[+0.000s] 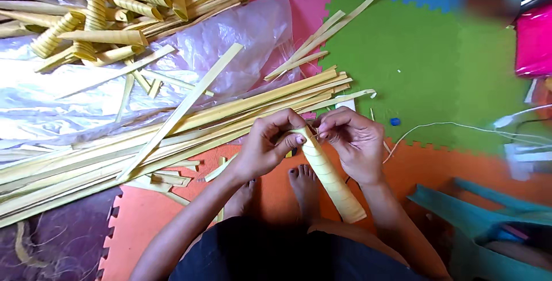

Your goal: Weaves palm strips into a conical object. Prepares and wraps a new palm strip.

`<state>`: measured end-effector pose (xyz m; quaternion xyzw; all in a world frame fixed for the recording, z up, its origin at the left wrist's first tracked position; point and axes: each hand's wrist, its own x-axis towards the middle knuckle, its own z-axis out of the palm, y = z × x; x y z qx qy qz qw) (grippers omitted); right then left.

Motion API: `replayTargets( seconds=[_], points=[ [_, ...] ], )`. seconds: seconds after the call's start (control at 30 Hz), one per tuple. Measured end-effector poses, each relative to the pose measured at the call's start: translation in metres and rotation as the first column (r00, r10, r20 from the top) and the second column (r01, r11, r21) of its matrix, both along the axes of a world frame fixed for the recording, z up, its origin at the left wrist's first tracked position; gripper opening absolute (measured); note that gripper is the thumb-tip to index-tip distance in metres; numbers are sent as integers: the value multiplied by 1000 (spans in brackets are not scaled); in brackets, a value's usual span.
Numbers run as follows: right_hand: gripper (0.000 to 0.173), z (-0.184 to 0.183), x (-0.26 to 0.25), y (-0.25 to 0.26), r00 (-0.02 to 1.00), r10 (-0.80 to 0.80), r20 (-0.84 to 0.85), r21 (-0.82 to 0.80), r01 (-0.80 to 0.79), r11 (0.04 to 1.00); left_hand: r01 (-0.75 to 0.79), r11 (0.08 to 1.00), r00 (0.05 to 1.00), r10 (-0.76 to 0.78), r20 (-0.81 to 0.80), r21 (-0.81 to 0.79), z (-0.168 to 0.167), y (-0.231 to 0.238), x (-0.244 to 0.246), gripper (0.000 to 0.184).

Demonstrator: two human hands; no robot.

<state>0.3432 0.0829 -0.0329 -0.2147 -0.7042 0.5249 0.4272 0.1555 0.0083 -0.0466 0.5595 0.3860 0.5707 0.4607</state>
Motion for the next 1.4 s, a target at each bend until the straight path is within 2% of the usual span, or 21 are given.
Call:
replayTargets(
  seconds=[0.23,0.53,0.73,0.8,0.97,1.23,1.33,1.4],
  points=[
    [3,9,-4,-12,993,-71,99,170,54,984,-38,998,999,37,39,42,1,-7,4,3],
    [5,9,-6,-14,987,-113,118,202,88,976,-133,991,988,131,88,18,3,-11,15,8],
    [5,1,-12,-10,989,-83,122,202,57,978,-214,976,976,215,29,-36,1,-11,13,9],
    [5,-6,-15,-13,986,-85,145,165,60,984,-225,971,974,225,1,-77,-1,-10,9,9],
    [11,-14,-19,-14,995,-21,98,-43,26,999,-187,979,982,185,-23,-79,1,-9,1,7],
    [11,-2,-19,-5,996,33,81,-46,-29,998,-155,987,987,157,33,-47,3,-5,-2,7],
    [10,7,-15,0,996,-13,88,-29,16,999,-122,992,991,122,61,-8,2,-5,-3,4],
    [12,9,-2,15,996,-64,61,-74,68,995,-120,993,991,119,63,8,0,-9,-7,2]
  ],
)
